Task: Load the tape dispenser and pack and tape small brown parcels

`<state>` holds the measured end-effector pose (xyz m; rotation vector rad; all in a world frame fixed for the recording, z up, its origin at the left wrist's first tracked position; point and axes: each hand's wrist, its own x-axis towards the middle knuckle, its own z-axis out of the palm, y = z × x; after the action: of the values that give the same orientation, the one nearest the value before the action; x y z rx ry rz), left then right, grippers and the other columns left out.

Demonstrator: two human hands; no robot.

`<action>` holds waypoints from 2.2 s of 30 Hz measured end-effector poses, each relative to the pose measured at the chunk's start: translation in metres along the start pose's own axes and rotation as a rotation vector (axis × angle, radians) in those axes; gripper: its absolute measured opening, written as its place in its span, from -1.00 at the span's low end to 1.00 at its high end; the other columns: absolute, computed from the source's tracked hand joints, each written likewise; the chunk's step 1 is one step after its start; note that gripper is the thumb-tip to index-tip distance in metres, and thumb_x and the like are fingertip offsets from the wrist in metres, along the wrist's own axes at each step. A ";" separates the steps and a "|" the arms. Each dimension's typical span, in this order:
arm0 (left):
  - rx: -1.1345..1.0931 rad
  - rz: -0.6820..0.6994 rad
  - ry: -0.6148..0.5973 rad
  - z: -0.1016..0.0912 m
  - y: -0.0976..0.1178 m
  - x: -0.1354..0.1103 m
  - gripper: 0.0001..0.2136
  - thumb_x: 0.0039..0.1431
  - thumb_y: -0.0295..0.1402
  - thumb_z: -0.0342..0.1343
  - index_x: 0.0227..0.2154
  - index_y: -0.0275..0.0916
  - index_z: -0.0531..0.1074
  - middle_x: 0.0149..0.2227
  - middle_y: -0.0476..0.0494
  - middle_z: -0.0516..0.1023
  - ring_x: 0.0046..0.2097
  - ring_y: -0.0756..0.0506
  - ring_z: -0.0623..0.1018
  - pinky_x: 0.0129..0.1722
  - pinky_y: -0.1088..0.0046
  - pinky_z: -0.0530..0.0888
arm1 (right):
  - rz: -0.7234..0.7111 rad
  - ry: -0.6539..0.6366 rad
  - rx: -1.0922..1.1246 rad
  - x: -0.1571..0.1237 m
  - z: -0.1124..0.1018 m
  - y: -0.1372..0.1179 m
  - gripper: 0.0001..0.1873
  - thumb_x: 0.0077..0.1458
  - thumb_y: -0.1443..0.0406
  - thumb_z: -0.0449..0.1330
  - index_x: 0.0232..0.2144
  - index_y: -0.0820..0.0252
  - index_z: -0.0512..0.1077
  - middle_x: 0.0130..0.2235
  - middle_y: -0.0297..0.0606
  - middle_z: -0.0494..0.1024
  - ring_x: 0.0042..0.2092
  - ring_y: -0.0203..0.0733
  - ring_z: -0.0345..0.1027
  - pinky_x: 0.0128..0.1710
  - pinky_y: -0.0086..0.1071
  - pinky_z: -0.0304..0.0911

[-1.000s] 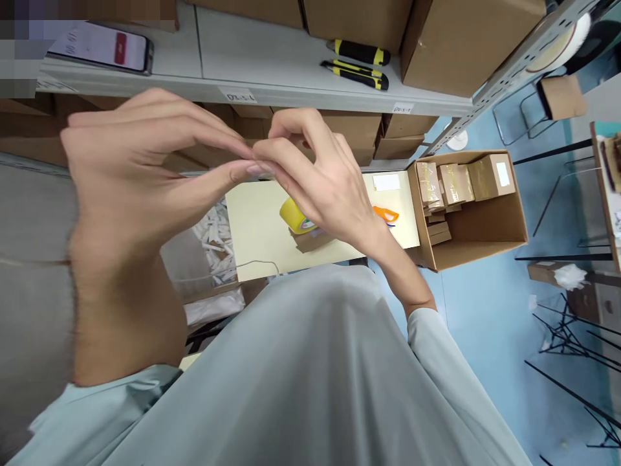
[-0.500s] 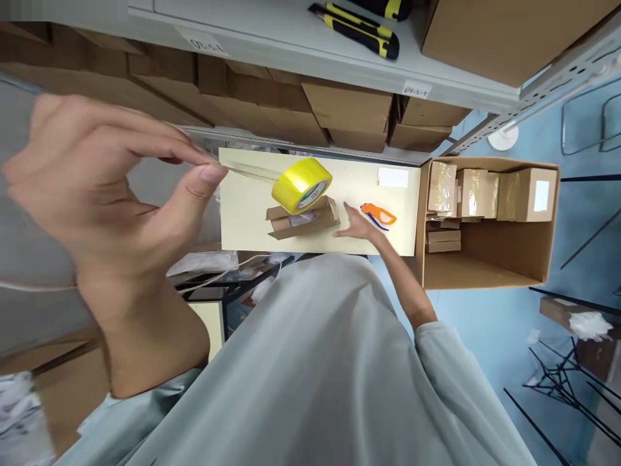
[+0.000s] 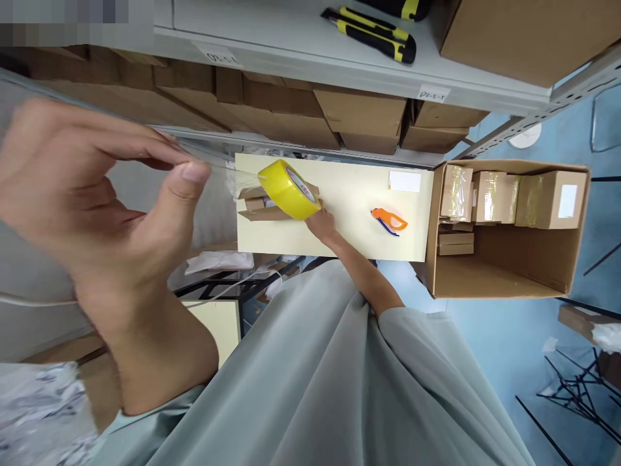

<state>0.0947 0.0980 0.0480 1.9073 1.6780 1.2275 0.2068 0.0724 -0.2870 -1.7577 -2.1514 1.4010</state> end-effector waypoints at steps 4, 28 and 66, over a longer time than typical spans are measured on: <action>-0.057 -0.009 0.012 0.009 0.008 -0.007 -0.79 0.19 0.01 0.48 -0.38 0.07 0.67 -0.28 -0.14 0.60 -0.07 -0.37 0.61 0.38 -0.35 0.53 | 0.094 0.065 -0.059 -0.034 -0.014 0.036 -0.46 0.63 0.18 0.04 0.45 0.38 0.36 0.41 0.26 0.53 0.40 0.24 0.46 0.44 0.01 0.37; -0.243 -0.211 -0.078 0.161 -0.017 -0.110 -0.78 0.44 -0.04 0.33 -0.21 -0.04 0.58 -0.15 -0.15 0.59 -0.10 -0.20 0.61 -0.20 0.24 0.63 | 0.496 0.529 0.554 -0.154 -0.068 0.223 -0.51 0.37 -0.05 0.35 0.08 0.18 0.44 0.03 0.01 0.76 0.03 0.06 0.66 0.08 -0.13 0.61; -0.134 -0.255 -0.192 0.181 -0.125 -0.198 -0.78 0.48 -0.05 0.23 -0.22 -0.05 0.52 -0.17 -0.20 0.61 -0.09 -0.21 0.63 -0.17 0.21 0.68 | 0.329 0.278 -0.181 -0.172 -0.077 0.242 -0.55 0.46 0.38 -0.05 0.22 0.14 0.50 0.27 0.08 0.60 0.16 0.13 0.57 0.06 -0.10 0.58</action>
<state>0.1632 0.0006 -0.2234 1.6186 1.6331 0.9982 0.4956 -0.0287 -0.3123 -2.3000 -1.9625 0.9529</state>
